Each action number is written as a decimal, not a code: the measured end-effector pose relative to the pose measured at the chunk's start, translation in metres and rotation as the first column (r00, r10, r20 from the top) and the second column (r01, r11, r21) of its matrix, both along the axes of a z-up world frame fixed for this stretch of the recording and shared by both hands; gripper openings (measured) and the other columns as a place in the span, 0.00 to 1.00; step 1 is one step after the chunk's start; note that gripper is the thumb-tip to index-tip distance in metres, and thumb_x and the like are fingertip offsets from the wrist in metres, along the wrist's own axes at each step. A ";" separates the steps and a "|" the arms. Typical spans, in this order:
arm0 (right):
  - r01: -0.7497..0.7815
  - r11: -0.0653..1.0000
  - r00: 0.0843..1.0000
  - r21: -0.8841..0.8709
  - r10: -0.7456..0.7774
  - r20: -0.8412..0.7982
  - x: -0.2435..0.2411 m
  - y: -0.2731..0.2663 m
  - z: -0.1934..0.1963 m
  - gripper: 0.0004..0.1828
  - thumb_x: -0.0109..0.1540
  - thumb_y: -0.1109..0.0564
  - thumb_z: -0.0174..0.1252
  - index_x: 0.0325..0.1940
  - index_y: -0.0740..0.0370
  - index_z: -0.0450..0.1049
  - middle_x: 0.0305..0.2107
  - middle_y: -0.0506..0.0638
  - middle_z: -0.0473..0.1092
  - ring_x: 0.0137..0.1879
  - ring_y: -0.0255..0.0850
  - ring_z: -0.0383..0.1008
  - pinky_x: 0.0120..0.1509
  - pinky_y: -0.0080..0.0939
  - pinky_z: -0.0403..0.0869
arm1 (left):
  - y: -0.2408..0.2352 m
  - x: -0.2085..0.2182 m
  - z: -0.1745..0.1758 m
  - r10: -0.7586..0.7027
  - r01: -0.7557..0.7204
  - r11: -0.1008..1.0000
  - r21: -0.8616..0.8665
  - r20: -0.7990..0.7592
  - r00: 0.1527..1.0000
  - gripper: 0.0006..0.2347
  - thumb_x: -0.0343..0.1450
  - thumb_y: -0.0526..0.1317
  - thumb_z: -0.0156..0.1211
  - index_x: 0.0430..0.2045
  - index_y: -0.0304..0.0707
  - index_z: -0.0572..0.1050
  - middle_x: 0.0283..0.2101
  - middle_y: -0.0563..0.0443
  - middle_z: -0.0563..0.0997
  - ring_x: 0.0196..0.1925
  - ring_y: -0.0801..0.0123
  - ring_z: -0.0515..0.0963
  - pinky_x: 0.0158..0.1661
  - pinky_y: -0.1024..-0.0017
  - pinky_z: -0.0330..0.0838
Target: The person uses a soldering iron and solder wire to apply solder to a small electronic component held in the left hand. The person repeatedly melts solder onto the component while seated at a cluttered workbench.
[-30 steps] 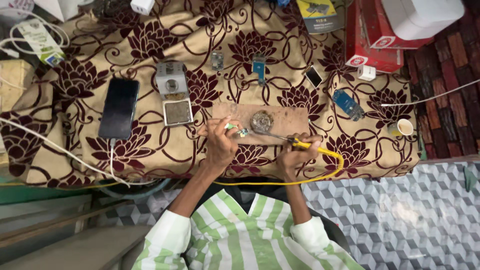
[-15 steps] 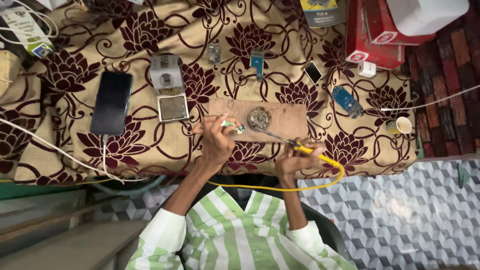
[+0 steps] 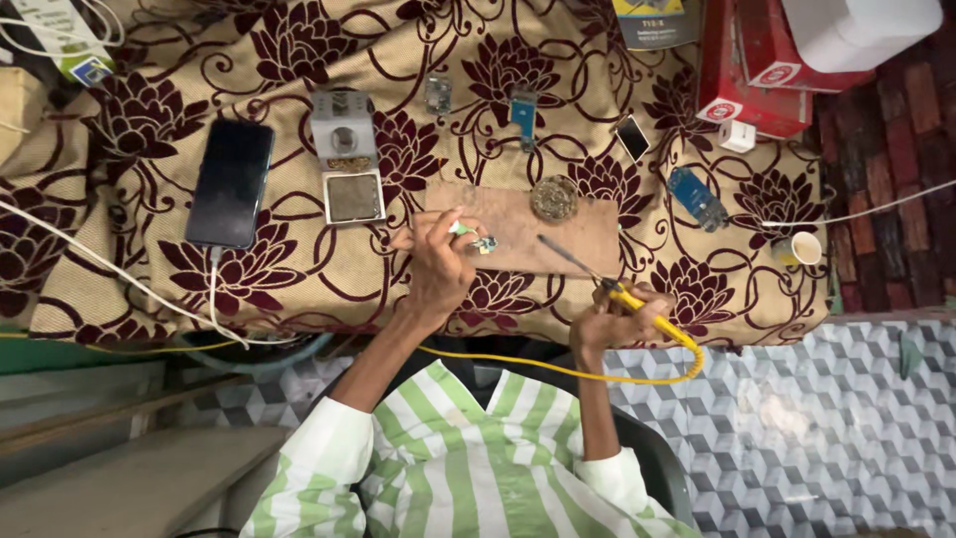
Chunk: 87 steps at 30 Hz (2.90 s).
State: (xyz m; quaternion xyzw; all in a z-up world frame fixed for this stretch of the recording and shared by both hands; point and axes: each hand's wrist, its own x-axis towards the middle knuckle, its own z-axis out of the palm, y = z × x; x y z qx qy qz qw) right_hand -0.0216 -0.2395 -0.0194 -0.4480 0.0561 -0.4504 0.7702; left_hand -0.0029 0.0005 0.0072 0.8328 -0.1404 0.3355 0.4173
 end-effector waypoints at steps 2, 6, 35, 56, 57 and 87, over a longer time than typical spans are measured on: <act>-0.017 0.998 1.000 0.058 0.018 -0.012 -0.006 0.008 0.014 0.25 0.70 0.34 0.48 0.41 0.58 0.58 0.28 0.48 0.61 0.24 0.33 0.62 0.22 0.30 0.60 | 0.000 -0.001 0.004 -0.009 0.010 0.999 -0.032 0.040 0.999 0.20 0.71 0.24 0.52 0.56 0.32 0.57 0.40 0.54 0.84 0.52 0.61 0.67 0.57 0.62 0.61; -0.040 0.998 0.998 0.038 0.041 -0.049 0.004 0.021 0.034 0.26 0.71 0.35 0.48 0.37 0.58 0.58 0.25 0.48 0.60 0.22 0.33 0.60 0.22 0.31 0.58 | 0.001 -0.003 0.009 0.051 -0.050 0.999 -0.010 0.111 0.993 0.21 0.70 0.24 0.55 0.55 0.34 0.57 0.37 0.56 0.84 0.50 0.61 0.68 0.54 0.55 0.55; -0.108 0.949 0.993 -0.298 0.089 -0.075 0.035 -0.018 0.074 0.19 0.74 0.43 0.46 0.37 0.57 0.62 0.24 0.44 0.61 0.21 0.30 0.60 0.20 0.33 0.61 | 0.004 0.000 0.008 0.020 -0.017 1.000 -0.026 0.150 0.988 0.24 0.69 0.25 0.50 0.60 0.36 0.56 0.37 0.52 0.83 0.49 0.60 0.70 0.53 0.56 0.59; -0.170 0.982 0.984 0.083 0.174 -0.042 0.032 0.035 0.004 0.23 0.71 0.40 0.50 0.31 0.58 0.57 0.20 0.44 0.56 0.21 0.31 0.55 0.19 0.31 0.55 | 0.000 0.009 -0.019 -0.032 0.043 0.991 -0.129 0.089 0.996 0.18 0.79 0.25 0.45 0.63 0.38 0.54 0.37 0.52 0.82 0.48 0.67 0.69 0.51 0.62 0.64; -0.174 0.983 0.983 0.067 0.177 -0.042 0.032 0.036 0.003 0.24 0.72 0.40 0.50 0.31 0.58 0.56 0.20 0.44 0.55 0.21 0.31 0.55 0.20 0.31 0.55 | 0.000 0.008 -0.016 -0.010 0.020 0.997 -0.069 0.155 0.988 0.19 0.78 0.25 0.47 0.62 0.38 0.54 0.34 0.53 0.82 0.47 0.65 0.68 0.54 0.56 0.61; -0.012 0.893 1.000 -0.450 0.001 -0.024 0.030 0.037 0.020 0.16 0.74 0.51 0.48 0.35 0.63 0.64 0.26 0.49 0.67 0.30 0.34 0.69 0.33 0.36 0.71 | -0.005 0.009 -0.048 -0.098 0.105 0.989 -0.104 0.071 0.993 0.17 0.85 0.33 0.55 0.65 0.36 0.56 0.45 0.52 0.80 0.53 0.68 0.72 0.49 0.87 0.69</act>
